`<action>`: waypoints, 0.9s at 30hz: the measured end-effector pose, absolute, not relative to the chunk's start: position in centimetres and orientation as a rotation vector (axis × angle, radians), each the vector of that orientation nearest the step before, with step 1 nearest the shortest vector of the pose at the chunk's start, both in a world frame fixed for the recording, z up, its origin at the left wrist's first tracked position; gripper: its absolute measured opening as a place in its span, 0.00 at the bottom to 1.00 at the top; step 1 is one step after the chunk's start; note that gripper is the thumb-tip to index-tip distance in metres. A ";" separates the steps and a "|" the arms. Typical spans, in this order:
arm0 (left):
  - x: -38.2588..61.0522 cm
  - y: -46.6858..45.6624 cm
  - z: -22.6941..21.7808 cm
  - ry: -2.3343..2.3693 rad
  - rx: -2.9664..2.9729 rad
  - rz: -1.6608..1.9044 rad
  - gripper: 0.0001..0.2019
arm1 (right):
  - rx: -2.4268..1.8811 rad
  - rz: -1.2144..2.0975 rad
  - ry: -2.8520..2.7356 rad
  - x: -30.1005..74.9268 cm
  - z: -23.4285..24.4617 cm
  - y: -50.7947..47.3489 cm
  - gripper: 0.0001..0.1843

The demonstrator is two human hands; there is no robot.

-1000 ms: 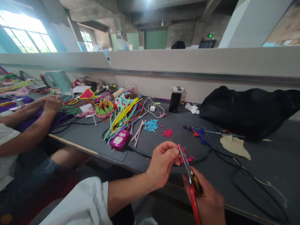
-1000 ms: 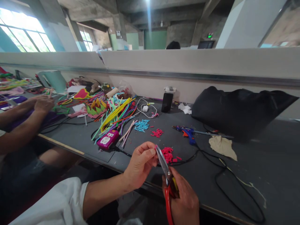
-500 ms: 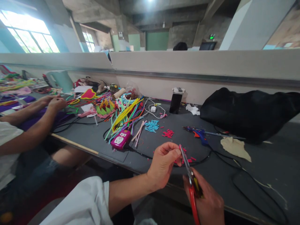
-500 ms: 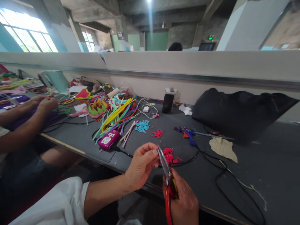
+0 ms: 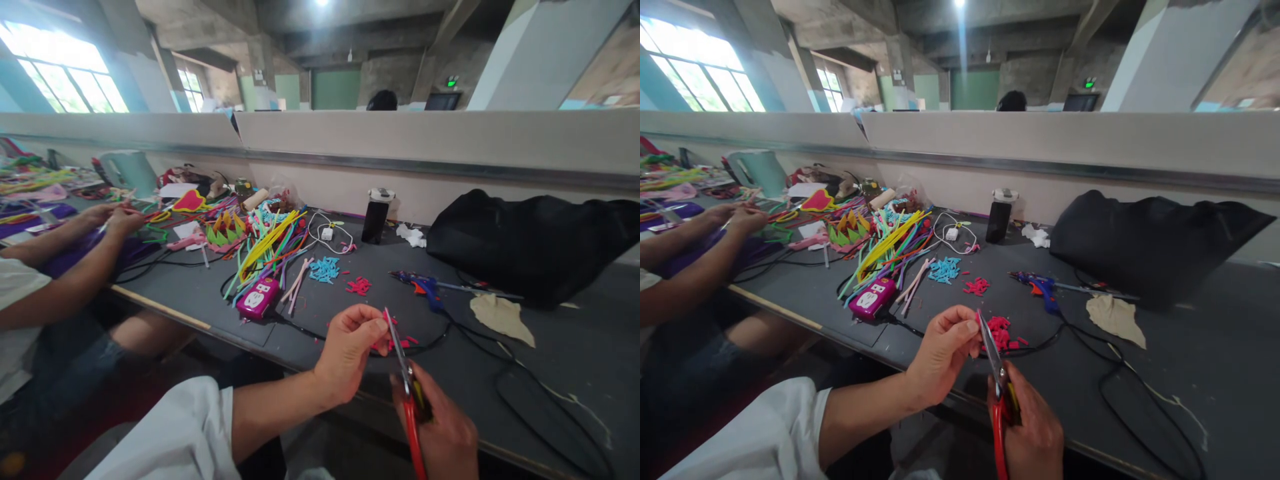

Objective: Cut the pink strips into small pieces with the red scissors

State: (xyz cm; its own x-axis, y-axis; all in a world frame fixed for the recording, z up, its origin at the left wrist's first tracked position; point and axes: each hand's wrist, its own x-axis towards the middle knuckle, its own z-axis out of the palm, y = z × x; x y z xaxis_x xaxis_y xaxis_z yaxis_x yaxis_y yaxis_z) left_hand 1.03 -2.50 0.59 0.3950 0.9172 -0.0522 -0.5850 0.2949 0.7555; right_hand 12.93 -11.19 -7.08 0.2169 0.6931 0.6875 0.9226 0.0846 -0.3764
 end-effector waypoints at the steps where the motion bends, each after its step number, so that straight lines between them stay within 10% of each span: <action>1: 1.0 -2.4 0.6 0.538 0.735 1.067 0.10 | -1.669 -0.326 -1.523 13.0 -7.1 -11.2 0.22; 27: 0.5 -1.0 -2.1 0.249 2.922 0.984 0.04 | -1.688 0.338 -1.190 14.9 -5.7 -11.5 0.25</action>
State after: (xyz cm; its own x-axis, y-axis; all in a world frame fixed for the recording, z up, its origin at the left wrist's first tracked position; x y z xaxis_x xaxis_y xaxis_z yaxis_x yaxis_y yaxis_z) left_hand 0.54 -1.00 -2.12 0.7848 0.1669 0.5968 0.1365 -0.9860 0.0963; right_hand 14.93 -11.48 -5.65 0.4765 0.8272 0.2978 0.5470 -0.0138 -0.8370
